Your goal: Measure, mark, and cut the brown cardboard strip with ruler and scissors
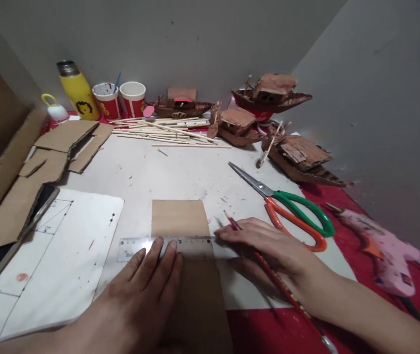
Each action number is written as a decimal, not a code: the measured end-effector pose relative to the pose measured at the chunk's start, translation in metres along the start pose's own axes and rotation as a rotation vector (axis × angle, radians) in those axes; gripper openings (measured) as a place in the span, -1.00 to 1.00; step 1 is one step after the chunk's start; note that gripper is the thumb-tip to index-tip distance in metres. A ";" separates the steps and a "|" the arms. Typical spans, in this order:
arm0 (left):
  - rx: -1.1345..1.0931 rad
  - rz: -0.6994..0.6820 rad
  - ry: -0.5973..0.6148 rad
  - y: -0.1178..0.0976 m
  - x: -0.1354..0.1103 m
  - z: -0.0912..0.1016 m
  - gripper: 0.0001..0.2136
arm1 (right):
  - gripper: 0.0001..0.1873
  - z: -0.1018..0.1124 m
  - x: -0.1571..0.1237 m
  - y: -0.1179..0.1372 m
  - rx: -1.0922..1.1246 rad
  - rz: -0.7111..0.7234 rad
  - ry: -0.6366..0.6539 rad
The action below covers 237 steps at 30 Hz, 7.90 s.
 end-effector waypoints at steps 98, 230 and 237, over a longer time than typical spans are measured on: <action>0.126 0.018 0.000 -0.002 0.006 0.011 -0.29 | -0.71 -0.021 0.055 -0.017 0.206 -0.462 0.213; -1.558 0.633 0.274 0.052 0.040 -0.012 -0.71 | -0.73 0.010 0.009 -0.050 1.053 -0.548 -0.625; -1.714 0.656 0.384 0.016 0.042 -0.021 -0.61 | -0.80 -0.013 0.008 -0.028 1.091 -0.545 -0.452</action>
Point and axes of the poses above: each hand's wrist, its own x-axis towards the middle knuckle, its own z-axis out of the back of the hand, y = z × x, the point moved 10 cm from there along x, towards the middle knuckle, and after that the axes turned 4 degrees about -y, right-handed, at the moved point
